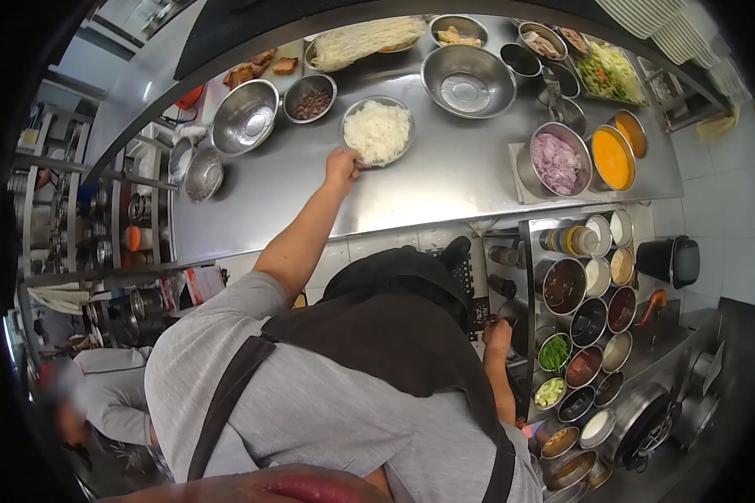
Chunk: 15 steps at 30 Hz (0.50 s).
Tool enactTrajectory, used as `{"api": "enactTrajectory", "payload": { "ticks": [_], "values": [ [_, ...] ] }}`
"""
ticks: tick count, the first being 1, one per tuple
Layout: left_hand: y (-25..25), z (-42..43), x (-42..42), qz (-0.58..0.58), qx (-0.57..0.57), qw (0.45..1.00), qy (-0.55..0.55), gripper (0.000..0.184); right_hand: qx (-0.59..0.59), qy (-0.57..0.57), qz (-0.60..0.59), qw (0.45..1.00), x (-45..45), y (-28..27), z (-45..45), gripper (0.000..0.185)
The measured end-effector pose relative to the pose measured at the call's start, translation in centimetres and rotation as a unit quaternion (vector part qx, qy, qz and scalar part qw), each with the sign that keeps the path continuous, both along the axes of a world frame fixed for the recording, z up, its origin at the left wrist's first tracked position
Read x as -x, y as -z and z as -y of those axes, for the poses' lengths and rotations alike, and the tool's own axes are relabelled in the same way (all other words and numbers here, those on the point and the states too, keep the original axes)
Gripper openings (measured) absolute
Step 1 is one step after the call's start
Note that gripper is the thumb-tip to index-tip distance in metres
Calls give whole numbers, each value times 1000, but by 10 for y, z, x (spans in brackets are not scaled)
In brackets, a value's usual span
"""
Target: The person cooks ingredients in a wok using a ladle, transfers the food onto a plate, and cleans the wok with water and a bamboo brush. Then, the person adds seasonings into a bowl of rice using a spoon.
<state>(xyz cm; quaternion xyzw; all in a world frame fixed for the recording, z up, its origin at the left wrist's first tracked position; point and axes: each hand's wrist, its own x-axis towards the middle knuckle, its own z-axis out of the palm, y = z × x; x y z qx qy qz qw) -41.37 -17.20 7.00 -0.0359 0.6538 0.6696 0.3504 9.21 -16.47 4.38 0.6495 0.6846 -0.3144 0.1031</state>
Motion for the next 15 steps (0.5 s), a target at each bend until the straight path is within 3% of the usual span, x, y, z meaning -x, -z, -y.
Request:
{"api": "enactTrajectory", "payload": {
  "ticks": [2,6,9,15],
  "values": [
    [-7,18,-16,10,-8,1000,16,22,47,52,2,998,14,-29,-4,30],
    [-12,34,-40,17,7,999,33,17,-1,47,-37,998,-9,22,-10,31],
    [-8,41,-47,22,-5,1000,7,11,32,54,-39,997,2,12,-10,31],
    [-27,29,-57,17,9,1000,21,11,-11,4,-34,999,0,12,2,30]
  ]
}}
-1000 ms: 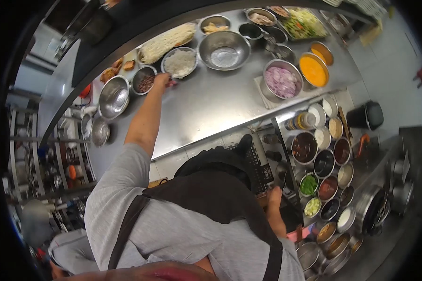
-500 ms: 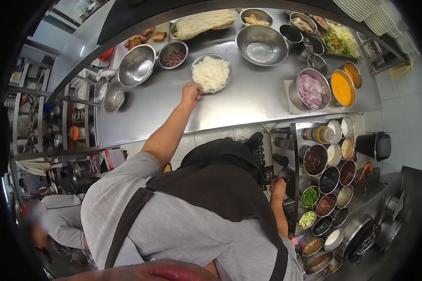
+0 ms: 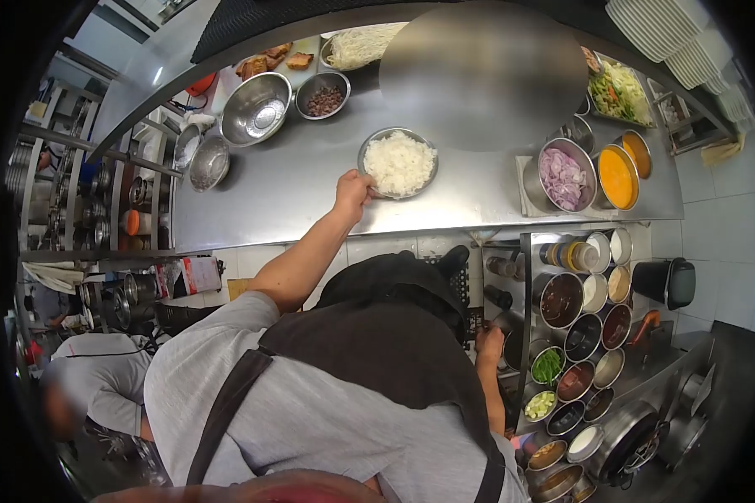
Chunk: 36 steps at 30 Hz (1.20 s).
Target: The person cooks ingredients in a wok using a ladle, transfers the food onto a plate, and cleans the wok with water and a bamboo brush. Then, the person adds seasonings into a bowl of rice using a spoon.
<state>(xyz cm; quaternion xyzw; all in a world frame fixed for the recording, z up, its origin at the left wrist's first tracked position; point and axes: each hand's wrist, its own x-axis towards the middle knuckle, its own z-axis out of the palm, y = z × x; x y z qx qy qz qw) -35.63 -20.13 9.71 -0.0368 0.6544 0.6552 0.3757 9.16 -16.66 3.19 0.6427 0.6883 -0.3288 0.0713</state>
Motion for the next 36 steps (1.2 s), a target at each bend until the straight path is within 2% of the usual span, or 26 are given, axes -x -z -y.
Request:
{"api": "enactTrajectory", "payload": {
  "ticks": [9,12,14,18,20,22,26,28,30,32,34,35,36],
  "values": [
    [7,-16,-13,11,-29,999,22,21,5,-29,41,999,-12,0,4,26],
    [12,-16,-20,-34,-13,999,30,24,-4,-69,74,995,-20,13,8,24],
    [15,-14,-21,-52,-31,998,23,25,-17,-58,33,998,-15,1,12,25],
    [-10,-10,-23,-44,-28,997,62,23,-17,-76,32,996,-13,12,11,28],
    [-9,-11,-25,-67,-16,994,89,21,-18,-21,2,1000,-6,-11,9,30],
    [16,-9,-22,-68,-59,991,99,20,-46,22,-85,995,-8,-23,6,27],
    [17,-17,-38,-27,-49,995,81,21,-82,85,-145,982,-4,-83,-30,25],
    [18,-19,-41,-26,-31,996,75,22,-240,103,-194,946,-19,-93,-58,21],
    [20,-22,-43,-38,-34,996,75,21,-249,231,-243,909,-30,-111,-99,20],
    [11,-27,-52,-39,-38,996,72,19,-283,328,-288,854,-52,-113,-151,21],
    [-5,-40,-65,-35,-26,998,55,19,-285,355,-302,838,-73,-103,-204,25],
    [-5,-42,-67,-35,-46,996,69,18,-281,355,-309,836,-81,-93,-230,25],
    [-10,-47,-72,-44,-45,996,65,18,-258,306,-277,874,-86,-80,-257,29]
  ]
}}
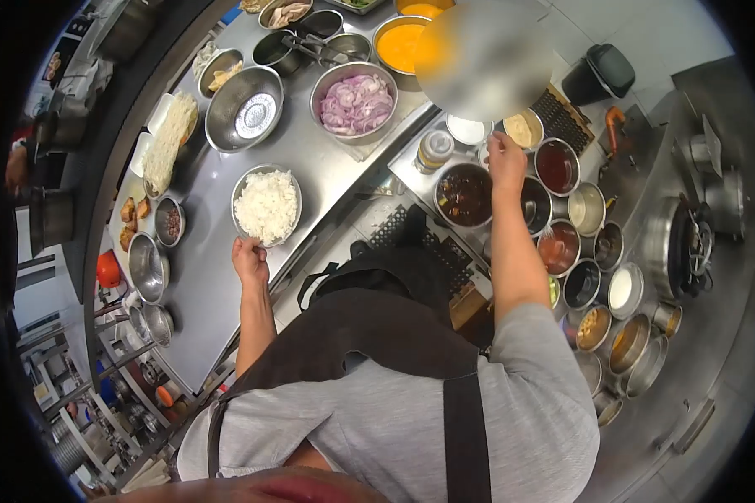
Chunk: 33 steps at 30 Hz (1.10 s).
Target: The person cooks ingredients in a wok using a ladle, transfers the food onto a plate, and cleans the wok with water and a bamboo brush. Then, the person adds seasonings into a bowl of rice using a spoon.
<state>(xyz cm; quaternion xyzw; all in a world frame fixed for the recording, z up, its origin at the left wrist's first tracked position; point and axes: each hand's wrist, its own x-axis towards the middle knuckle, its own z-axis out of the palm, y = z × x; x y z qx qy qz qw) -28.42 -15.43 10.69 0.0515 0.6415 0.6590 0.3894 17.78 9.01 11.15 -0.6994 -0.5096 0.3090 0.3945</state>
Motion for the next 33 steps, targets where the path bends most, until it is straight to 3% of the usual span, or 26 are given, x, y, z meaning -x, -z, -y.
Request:
{"api": "enactTrajectory", "payload": {
  "ticks": [1,5,8,10,12,13,16,18,20,24,29,31,33],
  "values": [
    [-6,-7,-8,-8,0,1000,-1,15,23,-55,42,997,1,11,-24,33],
    [-37,-33,-41,-30,-3,999,-10,14,118,-121,15,985,29,37,-98,40],
    [-56,-53,-65,-34,3,999,-7,13,147,-201,24,968,37,59,-128,37],
    [-66,-58,-74,-32,13,999,2,14,131,-233,62,962,29,58,-127,27],
    [-67,-67,-85,-25,21,999,15,13,-47,-280,144,948,11,33,-116,20],
    [-68,-73,-91,-21,22,999,18,13,-113,-273,136,946,1,24,-107,18],
    [-71,-88,-106,-7,12,999,37,13,-63,-174,47,982,-28,31,-87,18],
    [-76,-98,-115,-4,11,999,48,13,-85,-146,70,983,-35,46,-79,20],
    [-80,-109,-122,-3,4,998,55,13,-50,-71,112,990,-30,49,-77,21],
    [-82,-120,-129,0,-7,997,78,13,76,-26,26,996,-15,51,-67,23],
    [-82,-126,-133,-2,-5,996,89,13,-17,-148,33,988,-27,48,-56,17],
    [-80,-124,-131,-12,1,995,104,13,-99,-291,138,942,-39,35,-59,14],
    [-77,-122,-129,-13,-2,994,108,13,-96,-263,113,953,-44,29,-62,14]
  ]
}}
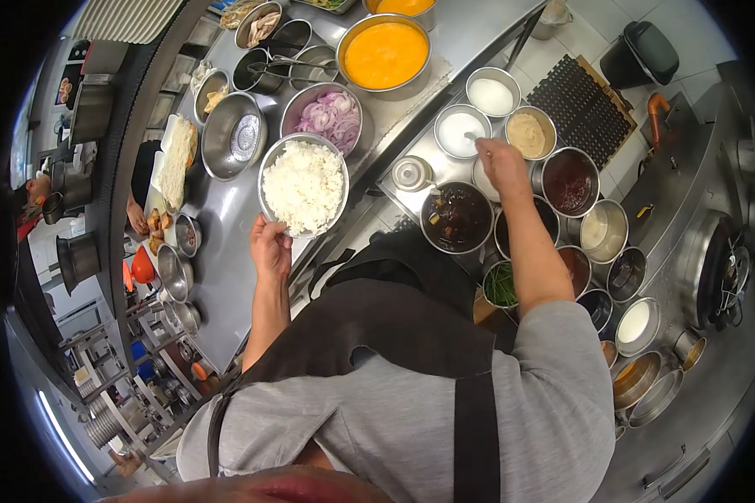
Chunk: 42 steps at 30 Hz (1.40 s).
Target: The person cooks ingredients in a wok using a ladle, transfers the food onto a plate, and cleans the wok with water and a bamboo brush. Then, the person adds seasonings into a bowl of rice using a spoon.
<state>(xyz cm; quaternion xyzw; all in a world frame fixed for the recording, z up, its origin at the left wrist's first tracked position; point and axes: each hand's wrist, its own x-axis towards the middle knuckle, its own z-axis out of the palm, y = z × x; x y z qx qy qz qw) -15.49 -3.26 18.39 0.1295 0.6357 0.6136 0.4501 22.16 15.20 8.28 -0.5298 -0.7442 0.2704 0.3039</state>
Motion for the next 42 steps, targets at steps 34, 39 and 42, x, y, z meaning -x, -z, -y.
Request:
{"api": "enactTrajectory", "payload": {
  "ticks": [34,39,42],
  "values": [
    [-6,-12,-9,10,-4,1000,-16,13,272,245,-416,833,-3,13,-13,23],
    [-7,-27,-18,0,-16,1000,3,13,238,218,-420,848,-4,-44,-16,20],
    [-12,-44,-27,-13,-20,999,22,12,200,162,-399,880,1,-84,-24,17]
  ]
}}
